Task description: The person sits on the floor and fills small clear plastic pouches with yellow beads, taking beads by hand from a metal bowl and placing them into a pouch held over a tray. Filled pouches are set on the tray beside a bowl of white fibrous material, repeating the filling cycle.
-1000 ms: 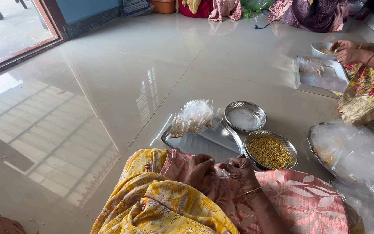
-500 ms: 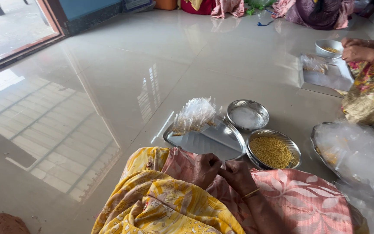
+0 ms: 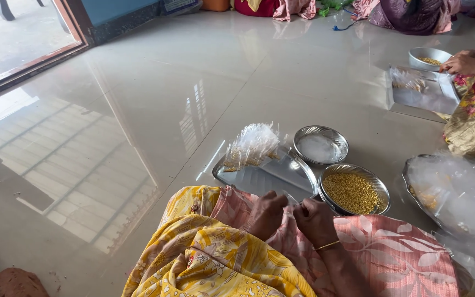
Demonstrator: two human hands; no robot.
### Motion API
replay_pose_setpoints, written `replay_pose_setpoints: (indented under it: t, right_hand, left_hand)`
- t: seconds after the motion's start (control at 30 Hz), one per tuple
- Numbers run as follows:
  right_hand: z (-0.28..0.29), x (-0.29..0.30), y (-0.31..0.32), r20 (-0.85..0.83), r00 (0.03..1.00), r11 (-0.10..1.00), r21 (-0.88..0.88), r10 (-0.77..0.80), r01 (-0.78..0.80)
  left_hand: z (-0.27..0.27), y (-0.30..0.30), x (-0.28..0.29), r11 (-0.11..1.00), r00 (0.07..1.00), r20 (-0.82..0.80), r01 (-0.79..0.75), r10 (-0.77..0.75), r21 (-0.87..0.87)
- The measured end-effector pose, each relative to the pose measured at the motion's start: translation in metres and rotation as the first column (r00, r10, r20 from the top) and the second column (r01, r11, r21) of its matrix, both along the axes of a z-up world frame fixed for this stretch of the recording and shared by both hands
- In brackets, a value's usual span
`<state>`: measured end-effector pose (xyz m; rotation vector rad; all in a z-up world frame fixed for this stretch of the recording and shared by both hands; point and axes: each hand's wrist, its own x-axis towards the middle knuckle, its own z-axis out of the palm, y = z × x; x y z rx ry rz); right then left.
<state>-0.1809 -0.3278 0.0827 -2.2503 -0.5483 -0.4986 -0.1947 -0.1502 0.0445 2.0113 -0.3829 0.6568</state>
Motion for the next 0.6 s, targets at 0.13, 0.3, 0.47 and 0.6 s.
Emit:
replay_pose_setpoints:
  t: [0.13, 0.3, 0.47, 0.6]
  right_hand:
    - [0.011, -0.003, -0.001, 0.083, 0.996, 0.998, -0.041, -0.041, 0.045]
    - [0.017, -0.004, -0.002, 0.008, 0.99, 0.985, -0.098, 0.144, -0.143]
    - [0.018, -0.01, 0.006, 0.041, 0.993, 0.985, -0.143, 0.108, -0.101]
    - [0.025, -0.014, 0.009, 0.169, 0.985, 0.969, -0.234, -0.04, 0.08]
  left_hand:
    - [0.007, -0.003, -0.008, 0.958, 0.975, 0.222, -0.043, -0.022, 0.284]
    - [0.001, -0.009, -0.001, 0.988, 0.975, 0.223, -0.05, 0.016, 0.146]
    - [-0.007, -0.005, 0.004, 0.983, 0.991, 0.136, -0.029, 0.004, 0.183]
    - [0.035, -0.001, -0.016, 0.897, 1.0, -0.006, 0.025, -0.025, 0.44]
